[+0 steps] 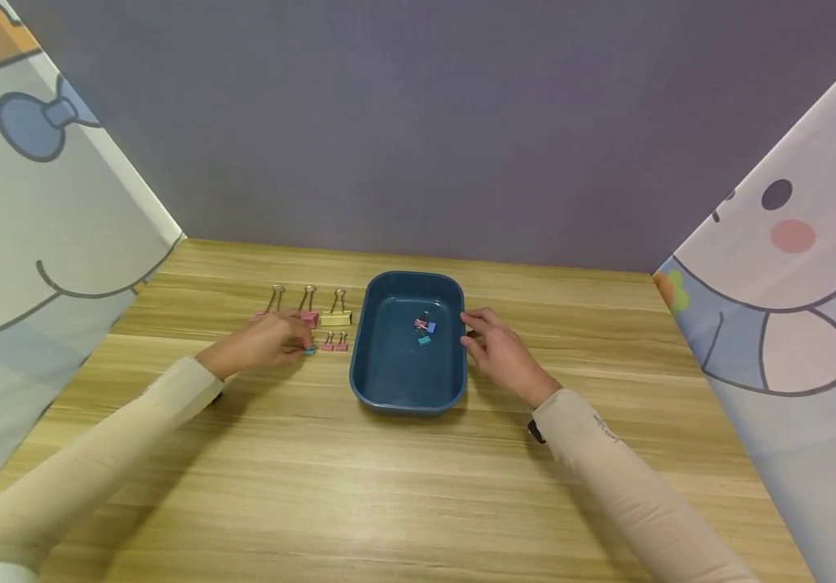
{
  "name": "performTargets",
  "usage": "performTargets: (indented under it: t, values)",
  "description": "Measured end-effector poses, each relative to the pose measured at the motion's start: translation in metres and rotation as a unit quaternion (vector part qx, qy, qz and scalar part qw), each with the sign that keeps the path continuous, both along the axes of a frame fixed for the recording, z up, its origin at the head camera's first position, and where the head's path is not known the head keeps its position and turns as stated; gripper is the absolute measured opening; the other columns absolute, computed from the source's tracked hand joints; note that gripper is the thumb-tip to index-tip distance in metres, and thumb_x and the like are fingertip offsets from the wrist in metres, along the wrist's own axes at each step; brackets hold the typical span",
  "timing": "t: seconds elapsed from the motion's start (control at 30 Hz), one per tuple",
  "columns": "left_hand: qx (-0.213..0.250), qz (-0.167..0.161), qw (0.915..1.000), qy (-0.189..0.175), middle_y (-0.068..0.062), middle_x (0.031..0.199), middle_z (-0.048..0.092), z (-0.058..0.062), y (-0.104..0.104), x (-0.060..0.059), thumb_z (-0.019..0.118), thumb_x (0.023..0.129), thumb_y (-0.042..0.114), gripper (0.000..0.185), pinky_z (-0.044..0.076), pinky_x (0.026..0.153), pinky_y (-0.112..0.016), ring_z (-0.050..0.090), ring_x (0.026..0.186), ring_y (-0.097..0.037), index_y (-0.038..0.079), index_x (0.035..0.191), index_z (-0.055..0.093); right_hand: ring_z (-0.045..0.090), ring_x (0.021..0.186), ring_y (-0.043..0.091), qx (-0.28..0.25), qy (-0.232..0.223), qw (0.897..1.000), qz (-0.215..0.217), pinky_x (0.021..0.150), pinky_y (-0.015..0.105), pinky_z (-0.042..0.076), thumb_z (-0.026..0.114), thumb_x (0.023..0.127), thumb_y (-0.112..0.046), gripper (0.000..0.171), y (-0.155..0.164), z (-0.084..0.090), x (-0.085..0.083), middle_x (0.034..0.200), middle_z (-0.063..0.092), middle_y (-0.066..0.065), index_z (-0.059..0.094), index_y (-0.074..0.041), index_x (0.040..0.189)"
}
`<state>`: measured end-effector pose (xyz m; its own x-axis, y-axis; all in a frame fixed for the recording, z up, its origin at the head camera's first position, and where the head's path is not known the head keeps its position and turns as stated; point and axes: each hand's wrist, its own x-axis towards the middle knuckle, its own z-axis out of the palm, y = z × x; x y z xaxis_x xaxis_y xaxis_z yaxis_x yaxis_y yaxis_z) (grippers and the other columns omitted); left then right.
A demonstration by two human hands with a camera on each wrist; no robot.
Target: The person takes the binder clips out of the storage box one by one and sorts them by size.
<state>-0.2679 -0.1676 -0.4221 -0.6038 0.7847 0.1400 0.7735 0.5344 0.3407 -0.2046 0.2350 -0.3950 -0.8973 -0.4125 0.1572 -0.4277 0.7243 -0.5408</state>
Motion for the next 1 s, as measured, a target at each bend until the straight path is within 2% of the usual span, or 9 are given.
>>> performTargets:
  t: [0.2,0.33,0.63,0.8,1.0]
  values:
    - [-0.013,0.021,0.9995,-0.020,0.002,0.082,0.063,0.003,0.002,0.000,0.075,0.078,-0.001,0.013,0.049,0.071,-0.026,0.053,0.082,-0.014,0.010,0.081,0.068,0.057,0.105,0.026,0.000,0.008,1.000,0.002,0.077,0.039,0.051,0.053,0.097,-0.013,0.045,0.000,0.000,-0.001,0.132,0.043,0.015,0.042,0.006,0.138]
    - [-0.013,0.020,0.9994,-0.025,0.001,0.084,0.063,0.004,0.004,-0.001,0.075,0.078,-0.002,0.013,0.049,0.070,-0.025,0.052,0.081,-0.014,0.009,0.081,0.068,0.058,0.104,0.026,0.001,0.012,1.000,0.003,0.077,0.040,0.050,0.054,0.097,-0.012,0.045,0.000,0.001,-0.001,0.132,0.044,0.015,0.043,0.006,0.137]
    - [-0.021,0.018,0.9995,-0.013,0.005,0.081,0.063,0.003,0.004,-0.003,0.076,0.077,0.000,0.013,0.049,0.072,-0.029,0.053,0.082,-0.016,0.011,0.079,0.069,0.057,0.105,0.027,-0.001,0.002,1.000,0.001,0.077,0.040,0.050,0.053,0.097,-0.012,0.046,0.000,0.001,0.000,0.132,0.043,0.015,0.042,0.006,0.138]
    - [-0.022,0.028,0.9994,0.003,0.007,0.080,0.063,0.009,0.005,-0.003,0.076,0.078,0.004,0.012,0.049,0.073,-0.033,0.056,0.087,-0.019,0.013,0.076,0.069,0.058,0.105,0.026,0.001,0.003,1.000,0.000,0.075,0.039,0.050,0.054,0.097,-0.012,0.046,0.000,0.001,0.000,0.132,0.044,0.015,0.042,0.006,0.138]
    - [0.009,0.028,0.9994,0.017,0.005,0.079,0.061,0.021,0.009,-0.001,0.071,0.082,0.003,0.015,0.047,0.066,-0.031,0.054,0.078,-0.015,0.013,0.072,0.064,0.058,0.104,0.026,0.002,0.008,1.000,0.000,0.074,0.039,0.050,0.054,0.097,-0.012,0.045,0.000,0.000,0.000,0.132,0.044,0.015,0.043,0.006,0.137]
